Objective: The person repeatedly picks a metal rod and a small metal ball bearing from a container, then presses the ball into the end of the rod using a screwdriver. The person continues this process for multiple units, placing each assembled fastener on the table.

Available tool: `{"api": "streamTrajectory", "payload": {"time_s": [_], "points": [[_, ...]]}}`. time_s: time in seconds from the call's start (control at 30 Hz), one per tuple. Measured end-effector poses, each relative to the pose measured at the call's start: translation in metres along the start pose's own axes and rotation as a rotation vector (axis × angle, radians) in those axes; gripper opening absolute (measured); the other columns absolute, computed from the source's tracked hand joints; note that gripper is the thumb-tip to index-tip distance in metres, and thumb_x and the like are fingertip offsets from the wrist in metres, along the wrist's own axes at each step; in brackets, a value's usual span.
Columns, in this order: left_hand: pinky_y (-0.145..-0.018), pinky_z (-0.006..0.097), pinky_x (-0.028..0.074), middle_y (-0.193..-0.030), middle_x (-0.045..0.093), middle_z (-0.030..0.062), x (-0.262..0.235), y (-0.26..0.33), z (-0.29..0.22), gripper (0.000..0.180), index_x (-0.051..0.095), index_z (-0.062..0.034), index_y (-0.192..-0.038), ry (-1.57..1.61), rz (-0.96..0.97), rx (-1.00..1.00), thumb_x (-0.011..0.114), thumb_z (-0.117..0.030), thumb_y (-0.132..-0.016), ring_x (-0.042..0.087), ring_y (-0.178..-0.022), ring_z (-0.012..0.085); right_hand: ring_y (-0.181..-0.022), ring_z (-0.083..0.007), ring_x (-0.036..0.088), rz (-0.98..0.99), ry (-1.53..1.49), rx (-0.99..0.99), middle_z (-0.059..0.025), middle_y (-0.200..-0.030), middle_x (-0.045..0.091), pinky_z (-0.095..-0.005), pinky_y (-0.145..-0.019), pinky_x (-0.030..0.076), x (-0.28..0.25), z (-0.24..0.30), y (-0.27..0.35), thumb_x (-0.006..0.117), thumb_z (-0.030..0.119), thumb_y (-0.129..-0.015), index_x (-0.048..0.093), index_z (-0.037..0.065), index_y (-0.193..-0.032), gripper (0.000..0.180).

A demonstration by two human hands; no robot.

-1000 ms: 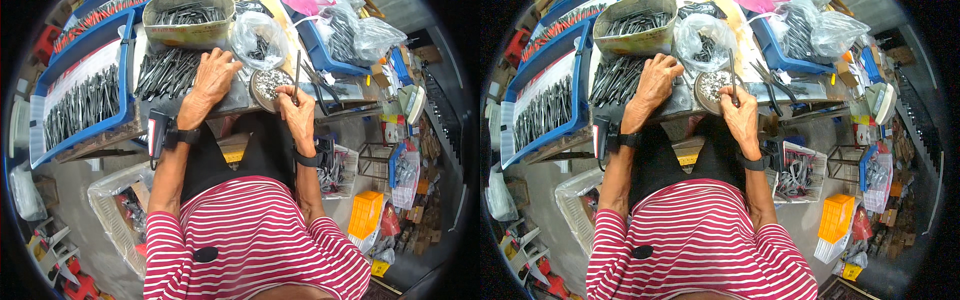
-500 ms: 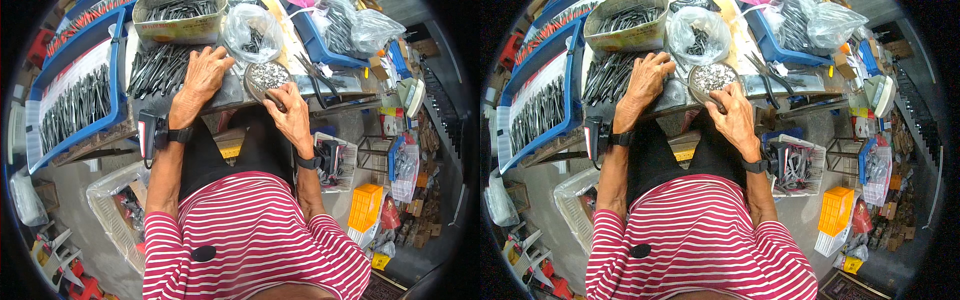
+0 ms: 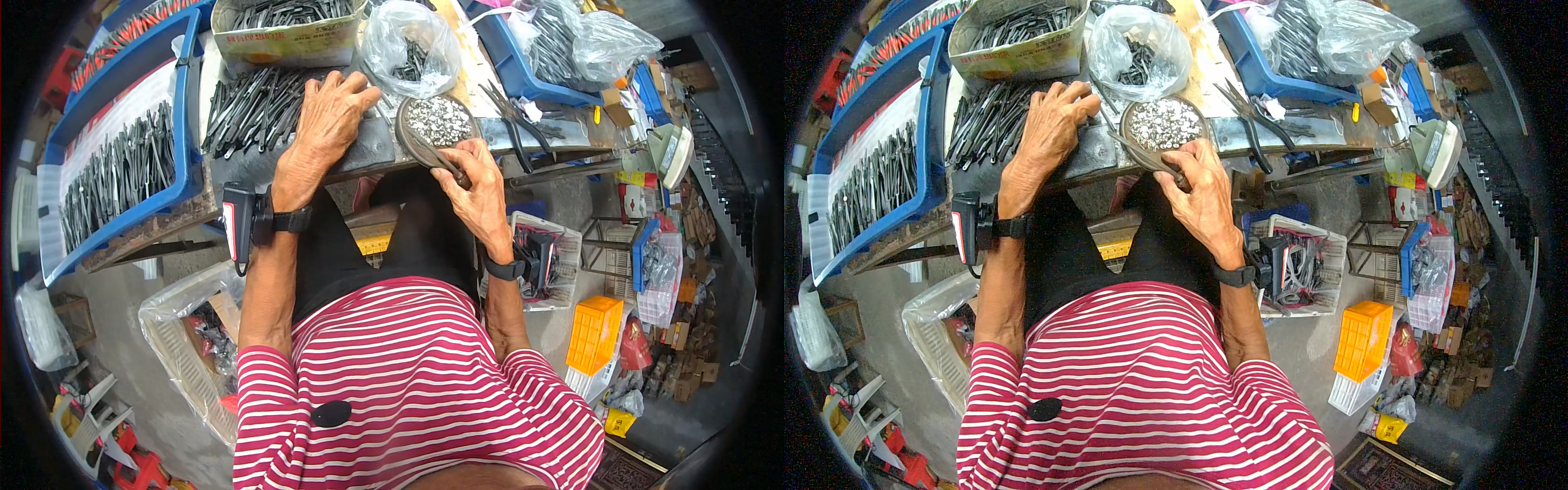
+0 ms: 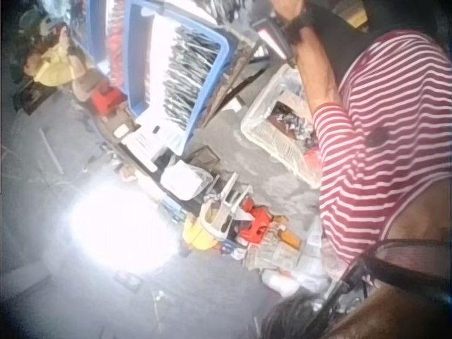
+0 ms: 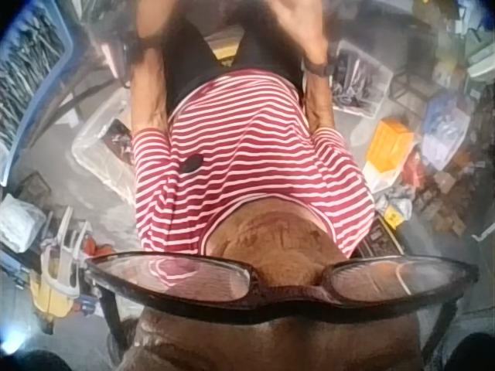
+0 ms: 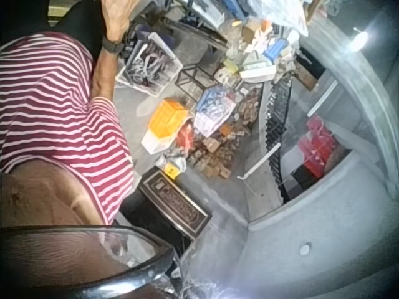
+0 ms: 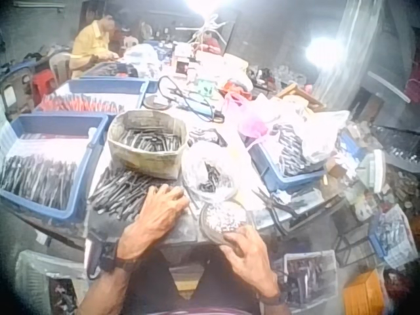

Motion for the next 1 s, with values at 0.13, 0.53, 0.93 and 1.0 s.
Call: {"api": "streamTrajectory", "payload": {"time_s": [0.13,0.53,0.93,1.0], "points": [[-0.078,0.04,0.037,-0.095,0.055,0.0014,-0.001,-0.001,-0.001,0.021,0.06,-0.013,-0.091,0.019,-0.054,0.017,0.052,-0.002,-0.075,0.05,-0.093,0.0228,-0.074,-0.0178,0.05,-0.009,-0.072,0.036,-0.0088,-0.082,0.05,-0.0264,-0.064,0.04,-0.001,-0.002,0.002,0.067,0.002,-0.072,0.062,-0.001,-0.091,0.02],[-0.083,0.036,0.039,-0.089,0.059,0.0076,-0.022,-0.001,-0.011,0.017,0.057,-0.006,-0.087,0.326,-0.179,0.014,0.056,0.005,-0.074,0.054,-0.092,0.025,-0.07,-0.0215,0.056,0.085,-0.235,0.278,-0.0079,-0.074,0.054,-0.0297,-0.064,0.042,-0.007,-0.004,-0.008,0.068,0.004,-0.068,0.061,0.0,-0.077,0.011],[-0.06,0.023,0.042,-0.079,0.057,0.0027,-0.043,0.019,-0.049,0.02,0.061,-0.0001,-0.097,0.962,-0.167,-0.321,0.052,0.007,-0.08,0.05,-0.065,0.0096,-0.059,-0.0118,0.045,0.222,-0.13,0.305,-0.0045,-0.067,0.051,-0.0259,-0.055,0.036,-0.012,-0.003,-0.021,0.062,0.006,-0.073,0.057,-0.002,-0.075,0.011],[-0.057,0.019,0.041,-0.077,0.055,-0.0003,-0.043,0.022,-0.052,0.022,0.061,-0.0002,-0.103,1.124,-0.102,-0.423,0.052,0.003,-0.083,0.046,-0.063,0.0052,-0.058,-0.0073,0.043,0.186,-0.18,0.323,-0.001,-0.066,0.051,-0.0229,-0.052,0.034,-0.012,-0.001,-0.02,0.062,0.006,-0.075,0.056,-0.002,-0.074,0.011]]}}
Point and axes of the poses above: each hand's wrist, its own y-axis away from the middle knuckle, its own x-axis out of the palm, z = x × y, the point moved 1 cm from there along -y, towards the middle knuckle
